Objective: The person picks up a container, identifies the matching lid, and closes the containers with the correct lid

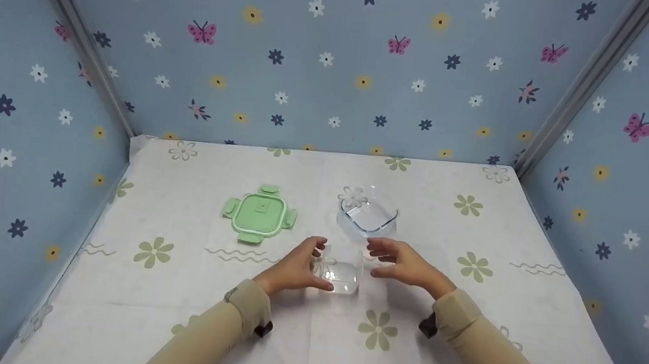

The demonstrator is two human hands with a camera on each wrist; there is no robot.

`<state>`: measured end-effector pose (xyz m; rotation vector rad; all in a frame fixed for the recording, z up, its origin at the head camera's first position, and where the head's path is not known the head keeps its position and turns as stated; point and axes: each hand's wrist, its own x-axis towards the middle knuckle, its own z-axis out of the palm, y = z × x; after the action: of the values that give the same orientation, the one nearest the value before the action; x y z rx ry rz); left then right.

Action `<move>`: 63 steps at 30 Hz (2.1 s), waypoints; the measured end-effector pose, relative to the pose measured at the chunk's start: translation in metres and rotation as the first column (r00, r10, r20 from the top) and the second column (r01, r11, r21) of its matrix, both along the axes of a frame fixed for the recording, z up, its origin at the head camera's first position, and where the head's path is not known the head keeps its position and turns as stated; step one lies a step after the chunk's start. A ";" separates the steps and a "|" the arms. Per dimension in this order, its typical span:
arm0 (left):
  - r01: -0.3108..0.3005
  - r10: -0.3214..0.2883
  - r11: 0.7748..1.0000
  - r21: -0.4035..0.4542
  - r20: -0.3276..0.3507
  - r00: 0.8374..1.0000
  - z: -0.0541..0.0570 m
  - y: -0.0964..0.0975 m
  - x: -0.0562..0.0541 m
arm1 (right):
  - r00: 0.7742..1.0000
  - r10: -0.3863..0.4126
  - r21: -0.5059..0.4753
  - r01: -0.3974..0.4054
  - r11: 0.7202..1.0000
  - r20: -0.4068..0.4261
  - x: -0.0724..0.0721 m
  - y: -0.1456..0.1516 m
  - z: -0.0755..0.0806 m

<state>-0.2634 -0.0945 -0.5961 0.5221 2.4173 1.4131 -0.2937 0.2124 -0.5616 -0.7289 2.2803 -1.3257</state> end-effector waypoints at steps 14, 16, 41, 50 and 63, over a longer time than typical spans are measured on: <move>0.041 -0.041 0.999 -0.021 0.003 0.999 -0.001 0.005 -0.004 | 0.993 -0.095 0.020 0.096 0.995 -0.073 -0.002 0.031 0.010; 0.040 -0.040 0.999 -0.018 0.002 0.999 -0.002 0.005 -0.004 | 0.992 -0.104 0.021 0.106 0.994 -0.077 -0.003 0.036 0.010; 0.037 -0.037 0.999 0.000 -0.004 0.999 -0.006 0.009 -0.006 | 0.945 -0.228 0.166 0.270 0.948 -0.234 -0.005 0.086 0.013; 0.035 -0.035 0.999 -0.007 0.005 0.999 -0.005 0.008 -0.007 | 0.933 -0.268 0.219 0.321 0.922 -0.239 -0.009 0.097 0.004; 0.038 -0.038 0.999 -0.008 -0.003 0.999 -0.004 0.007 -0.008 | 0.919 -0.365 0.302 0.393 0.868 -0.146 -0.016 0.114 -0.011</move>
<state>-0.2711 -0.0873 -0.6003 0.5657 2.4016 1.3883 -0.3092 0.3266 -0.5730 -0.2304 2.7220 -1.0347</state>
